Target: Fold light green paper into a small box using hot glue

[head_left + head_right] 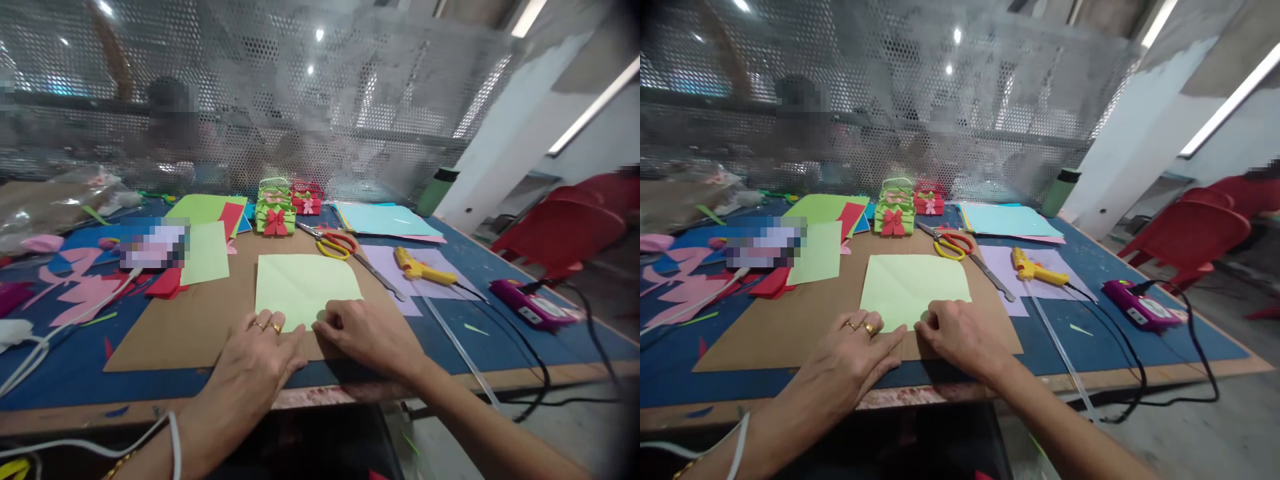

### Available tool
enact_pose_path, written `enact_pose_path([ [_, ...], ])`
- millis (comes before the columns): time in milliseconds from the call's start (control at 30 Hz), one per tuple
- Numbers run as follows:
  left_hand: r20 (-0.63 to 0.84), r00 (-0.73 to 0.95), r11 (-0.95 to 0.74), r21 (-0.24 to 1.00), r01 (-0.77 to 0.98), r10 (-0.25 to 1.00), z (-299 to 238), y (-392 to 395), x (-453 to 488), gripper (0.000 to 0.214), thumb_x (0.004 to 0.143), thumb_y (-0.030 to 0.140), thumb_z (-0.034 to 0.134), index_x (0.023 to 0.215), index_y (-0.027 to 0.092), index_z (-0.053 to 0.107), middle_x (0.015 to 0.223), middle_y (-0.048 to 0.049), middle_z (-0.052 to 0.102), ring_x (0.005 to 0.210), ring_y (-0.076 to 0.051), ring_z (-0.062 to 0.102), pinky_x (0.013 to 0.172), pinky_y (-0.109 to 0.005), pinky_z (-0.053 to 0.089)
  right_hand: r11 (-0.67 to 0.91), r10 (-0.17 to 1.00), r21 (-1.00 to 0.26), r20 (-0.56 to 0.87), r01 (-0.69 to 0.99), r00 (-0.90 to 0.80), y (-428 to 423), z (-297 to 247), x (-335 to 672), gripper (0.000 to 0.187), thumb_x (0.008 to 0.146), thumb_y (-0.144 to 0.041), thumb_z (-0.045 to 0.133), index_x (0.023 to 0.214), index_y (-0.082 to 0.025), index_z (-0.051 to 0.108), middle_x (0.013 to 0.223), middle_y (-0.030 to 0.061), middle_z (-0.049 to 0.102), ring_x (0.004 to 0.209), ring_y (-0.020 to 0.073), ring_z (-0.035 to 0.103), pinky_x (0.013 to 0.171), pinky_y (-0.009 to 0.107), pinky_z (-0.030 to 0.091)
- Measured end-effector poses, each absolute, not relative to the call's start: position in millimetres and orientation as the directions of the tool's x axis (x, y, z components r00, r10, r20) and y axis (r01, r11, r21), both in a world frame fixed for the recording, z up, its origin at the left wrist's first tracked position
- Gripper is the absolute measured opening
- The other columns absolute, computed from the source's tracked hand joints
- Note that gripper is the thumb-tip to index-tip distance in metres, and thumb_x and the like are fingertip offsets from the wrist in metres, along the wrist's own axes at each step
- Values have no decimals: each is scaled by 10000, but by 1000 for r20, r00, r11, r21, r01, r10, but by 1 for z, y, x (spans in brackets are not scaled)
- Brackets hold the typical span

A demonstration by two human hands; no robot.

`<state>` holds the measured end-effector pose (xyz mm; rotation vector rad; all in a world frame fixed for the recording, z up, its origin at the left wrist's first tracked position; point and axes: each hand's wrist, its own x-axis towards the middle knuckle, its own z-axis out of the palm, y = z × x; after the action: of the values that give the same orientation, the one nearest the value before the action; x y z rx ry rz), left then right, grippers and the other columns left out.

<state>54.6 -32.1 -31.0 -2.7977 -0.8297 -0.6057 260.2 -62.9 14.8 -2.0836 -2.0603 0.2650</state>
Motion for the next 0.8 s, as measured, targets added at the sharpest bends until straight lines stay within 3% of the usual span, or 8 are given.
enact_pose_path([
  [300,475,740,-834,-24,552,476,-36,-32,54,322,967,329,537,1242,217,663,974,-123,640,893,-287,549,781,-430,424,-42,997,-214,-77,976,26,-56,17,263,274,851,-393,604,659,-204,652,612,0,627,562,121,475,513,264,232],
  [800,509,730,-837,-34,547,456,-41,-30,54,313,941,283,574,1236,238,671,992,-122,657,884,-275,563,785,-413,418,-80,993,-176,-98,981,64,-58,15,299,259,813,-329,608,601,-182,636,577,-7,575,548,111,449,519,255,262],
])
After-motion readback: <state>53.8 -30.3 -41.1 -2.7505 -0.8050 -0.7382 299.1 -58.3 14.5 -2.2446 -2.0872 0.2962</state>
